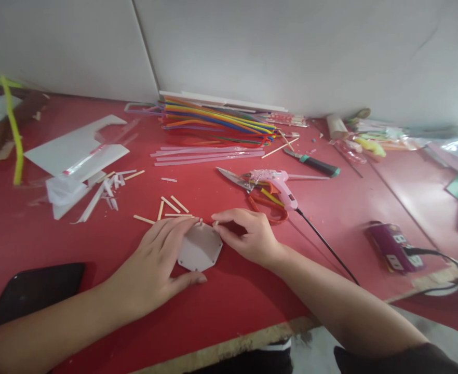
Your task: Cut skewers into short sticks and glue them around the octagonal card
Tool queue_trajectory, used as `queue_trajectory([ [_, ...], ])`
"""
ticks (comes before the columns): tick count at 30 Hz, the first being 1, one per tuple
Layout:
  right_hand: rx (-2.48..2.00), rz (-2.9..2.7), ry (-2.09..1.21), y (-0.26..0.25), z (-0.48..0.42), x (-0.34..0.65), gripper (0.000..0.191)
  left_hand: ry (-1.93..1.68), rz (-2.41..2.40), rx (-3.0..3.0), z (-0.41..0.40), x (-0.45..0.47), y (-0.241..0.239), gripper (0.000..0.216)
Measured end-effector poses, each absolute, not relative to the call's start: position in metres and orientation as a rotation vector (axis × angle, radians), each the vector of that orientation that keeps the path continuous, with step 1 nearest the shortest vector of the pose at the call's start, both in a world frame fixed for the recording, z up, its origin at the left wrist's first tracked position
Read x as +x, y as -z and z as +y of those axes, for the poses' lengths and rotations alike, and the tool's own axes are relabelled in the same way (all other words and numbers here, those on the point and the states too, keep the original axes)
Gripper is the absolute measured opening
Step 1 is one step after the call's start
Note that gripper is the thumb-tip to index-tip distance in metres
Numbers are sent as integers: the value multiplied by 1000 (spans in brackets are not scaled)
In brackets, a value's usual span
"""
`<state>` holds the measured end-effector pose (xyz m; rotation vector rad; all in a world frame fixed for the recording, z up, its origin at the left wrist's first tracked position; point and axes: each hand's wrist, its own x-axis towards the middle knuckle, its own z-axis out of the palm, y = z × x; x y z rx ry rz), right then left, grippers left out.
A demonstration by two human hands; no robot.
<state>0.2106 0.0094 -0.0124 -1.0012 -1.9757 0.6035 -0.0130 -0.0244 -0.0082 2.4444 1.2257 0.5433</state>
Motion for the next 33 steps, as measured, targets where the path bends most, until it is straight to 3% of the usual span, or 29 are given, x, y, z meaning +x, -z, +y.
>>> queue_trajectory([
  [29, -869, -2138, -456, 15, 9, 211, 15, -567, 1218, 2435, -25, -13, 7, 75],
  [33, -984, -2096, -453, 16, 4, 210, 29, -546, 1225, 2410, -24, -13, 5, 73],
])
